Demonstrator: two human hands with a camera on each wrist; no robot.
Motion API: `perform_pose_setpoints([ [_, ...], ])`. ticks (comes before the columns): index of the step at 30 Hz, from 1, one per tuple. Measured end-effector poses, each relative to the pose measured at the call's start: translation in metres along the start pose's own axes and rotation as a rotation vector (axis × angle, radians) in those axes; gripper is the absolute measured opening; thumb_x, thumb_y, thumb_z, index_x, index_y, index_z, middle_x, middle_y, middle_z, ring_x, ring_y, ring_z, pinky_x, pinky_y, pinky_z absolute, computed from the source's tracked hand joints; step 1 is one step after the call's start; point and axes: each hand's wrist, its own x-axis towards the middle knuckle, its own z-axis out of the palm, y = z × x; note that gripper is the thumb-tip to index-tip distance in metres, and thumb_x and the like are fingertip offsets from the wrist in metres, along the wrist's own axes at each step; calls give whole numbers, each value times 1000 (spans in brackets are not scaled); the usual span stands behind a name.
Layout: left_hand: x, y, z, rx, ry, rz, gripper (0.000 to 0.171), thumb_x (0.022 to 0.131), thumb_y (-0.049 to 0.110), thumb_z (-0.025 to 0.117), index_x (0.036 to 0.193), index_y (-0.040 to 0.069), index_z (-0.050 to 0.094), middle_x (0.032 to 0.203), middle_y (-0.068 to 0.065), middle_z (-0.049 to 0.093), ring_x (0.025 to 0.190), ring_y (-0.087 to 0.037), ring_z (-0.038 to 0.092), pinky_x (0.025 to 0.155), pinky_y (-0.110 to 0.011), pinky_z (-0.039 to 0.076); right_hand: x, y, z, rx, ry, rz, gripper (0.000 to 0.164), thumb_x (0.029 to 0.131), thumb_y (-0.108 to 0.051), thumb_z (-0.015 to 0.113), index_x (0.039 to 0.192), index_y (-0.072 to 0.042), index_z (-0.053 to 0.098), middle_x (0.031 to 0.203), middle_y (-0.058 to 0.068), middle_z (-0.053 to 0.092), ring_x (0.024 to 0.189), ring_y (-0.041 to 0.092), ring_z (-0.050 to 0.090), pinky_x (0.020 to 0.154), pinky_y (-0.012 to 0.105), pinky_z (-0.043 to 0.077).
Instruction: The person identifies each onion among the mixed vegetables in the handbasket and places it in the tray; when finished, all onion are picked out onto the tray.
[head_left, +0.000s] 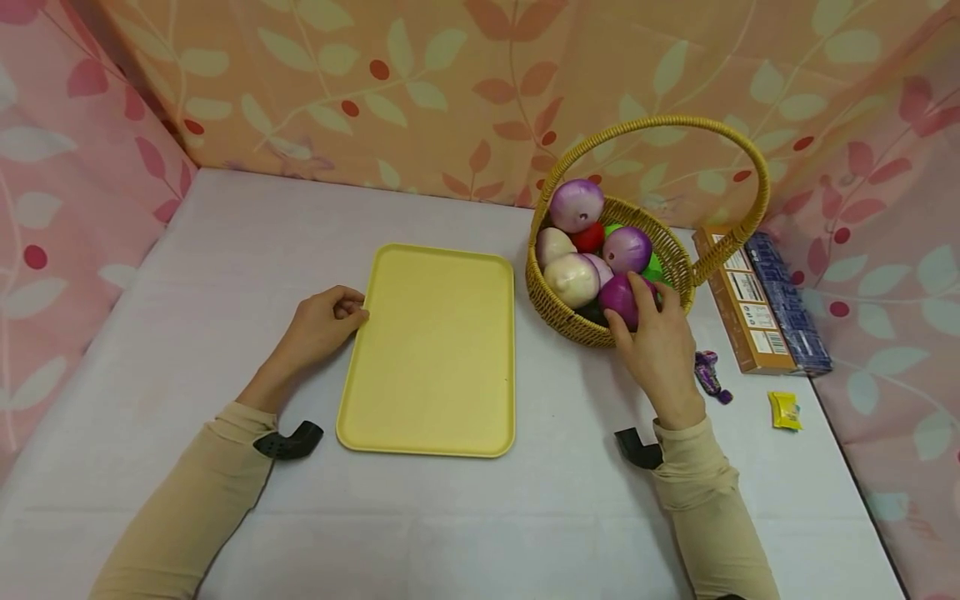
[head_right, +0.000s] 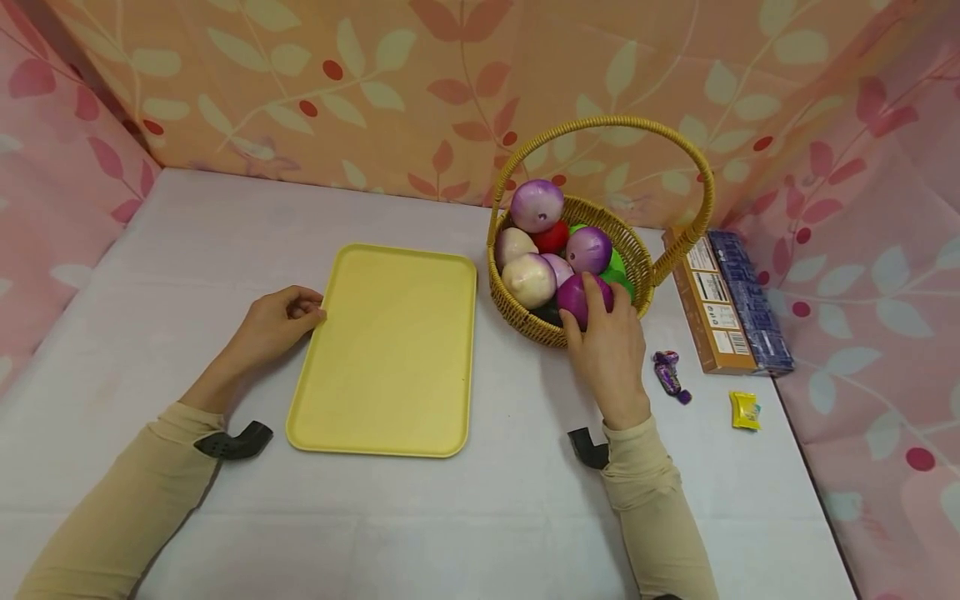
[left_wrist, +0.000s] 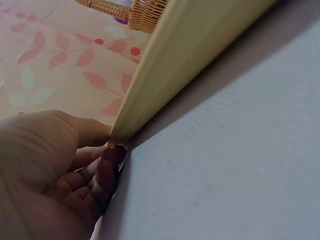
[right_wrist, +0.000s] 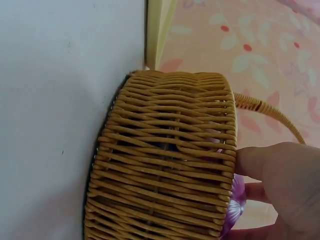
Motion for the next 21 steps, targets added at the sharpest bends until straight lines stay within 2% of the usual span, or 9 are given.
perform_pose_setpoints([
  [3, 0, 0, 0, -1, -3, -8, 31, 96, 20, 58, 120, 0, 62, 100, -14, 64, 85, -22, 56, 76, -31, 43, 0, -2, -6, 30, 26, 17, 63, 90, -33, 68, 145, -12, 45, 130, 31, 48, 109, 50, 55, 89, 66, 46],
  [6, 0, 0, 0, -1, -4, -10, 31, 96, 20, 58, 120, 0, 61, 100, -14, 64, 85, -22, 56, 76, -32, 43, -2, -10, -14, 70, 94, -15, 66, 87, -34, 69, 145, -12, 45, 126, 30, 49, 106, 45, 55, 86, 63, 48],
  [8, 0, 1, 0, -2, -4, -6, 31, 96, 20, 57, 120, 0, 61, 100, -14, 64, 85, -22, 56, 76, -32, 43, -6, -20, -19, 106, 133, -84, 67, 84, -33, 72, 143, -10, 48, 124, 30, 49, 104, 43, 56, 84, 60, 50],
  [10, 0, 1, -1, -2, 0, 2, 31, 96, 20, 57, 120, 0, 61, 100, -14, 64, 86, -23, 56, 77, -32, 43, -12, -32, -22, 137, 126, -188, 67, 82, -32, 74, 140, -9, 50, 124, 29, 49, 103, 41, 57, 83, 58, 51],
  [12, 0, 2, -1, -1, 4, 8, 32, 96, 20, 57, 120, -1, 61, 100, -15, 64, 87, -23, 56, 77, -32, 43, -19, -45, -22, 166, 70, -302, 67, 80, -32, 76, 138, -8, 52, 126, 28, 49, 104, 39, 57, 84, 55, 53],
  [15, 1, 2, -1, 5, 6, 11, 31, 96, 20, 57, 120, -1, 61, 100, -15, 64, 86, -23, 56, 77, -33, 43, -34, -63, -16, 177, -85, -443, 66, 80, -33, 76, 137, -12, 52, 128, 22, 49, 105, 32, 59, 83, 49, 55],
  [19, 0, 1, -1, 15, -4, 4, 32, 96, 19, 57, 120, -1, 60, 100, -15, 64, 86, -23, 56, 76, -32, 43, -56, -78, -2, 154, -265, -567, 65, 81, -39, 76, 137, -17, 51, 127, 13, 51, 104, 24, 61, 81, 39, 56],
  [21, 0, 1, 0, 16, -6, 1, 32, 96, 19, 57, 120, -1, 60, 100, -15, 64, 85, -23, 56, 76, -32, 43, -65, -83, 4, 130, -305, -624, 65, 81, -42, 76, 137, -19, 51, 125, 11, 54, 103, 23, 61, 81, 37, 56],
])
